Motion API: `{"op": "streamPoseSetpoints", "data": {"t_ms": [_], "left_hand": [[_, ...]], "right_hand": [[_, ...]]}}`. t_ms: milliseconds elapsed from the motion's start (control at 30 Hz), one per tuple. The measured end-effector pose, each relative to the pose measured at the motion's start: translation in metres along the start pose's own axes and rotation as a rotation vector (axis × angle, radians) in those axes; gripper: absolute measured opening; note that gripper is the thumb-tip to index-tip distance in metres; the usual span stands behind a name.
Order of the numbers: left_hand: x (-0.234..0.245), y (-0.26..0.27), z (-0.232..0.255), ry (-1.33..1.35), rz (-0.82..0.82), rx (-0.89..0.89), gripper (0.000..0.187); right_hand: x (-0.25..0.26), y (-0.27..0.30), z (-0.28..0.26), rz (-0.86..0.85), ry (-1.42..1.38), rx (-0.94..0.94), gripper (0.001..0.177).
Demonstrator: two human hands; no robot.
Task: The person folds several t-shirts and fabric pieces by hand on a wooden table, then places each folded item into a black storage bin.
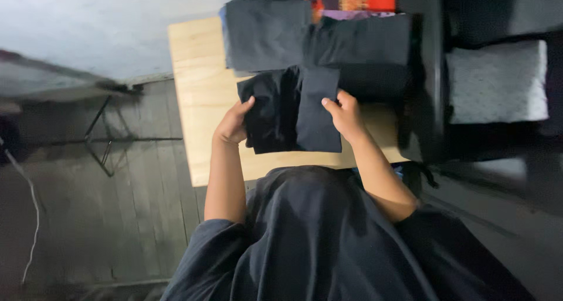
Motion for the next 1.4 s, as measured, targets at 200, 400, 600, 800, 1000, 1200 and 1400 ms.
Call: {"op": "streamPoseSetpoints", "data": {"t_ms": [200,400,600,800,1000,1200,1400], "left_hand": [[-0.14,-0.013,0.007,-0.052,-0.094,0.015,0.051],[-0.274,-0.042,-0.026,-0.06,-0.152,0.065,0.039],[-0.397,-0.094,-0.073,-0.042,-0.265,0.114,0.041],[-0.486,-0.183,-0.123,-0.02,-0.272,0.156,0.061],[-0.538,-0.277,-0.151,0.039,-0.107,0.13,0.08],[-0.522,-0.372,-0.174,-0.076,0.139,0.103,0.081],[-0.512,-0.436,-0.184,-0.053,0.212,0.143,0.081]], "right_hand": [[0.126,-0.001,-0.047,0.232,0.077,0.074,0.014],[0.254,-0.01,-0.07,0.38,0.069,0.198,0.013],[0.387,-0.042,-0.059,0.515,0.272,0.139,0.024],[0.484,-0.116,-0.046,0.535,0.409,0.284,0.027],[0.555,-0.246,0.001,0.56,0.687,0.295,0.017],[0.545,-0.337,0.017,0.733,1.057,0.557,0.031],[0.532,-0.399,0.05,0.61,1.102,0.345,0.022]]}}
Point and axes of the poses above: each hand's wrist, its own y-axis away from the middle knuckle, its own x-axis out of the back of the hand, z = x × y, the point moved 8 cm from there along -y, towards the middle knuckle, and after that the axes turned 9 degrees about z, right-handed, at the moved point
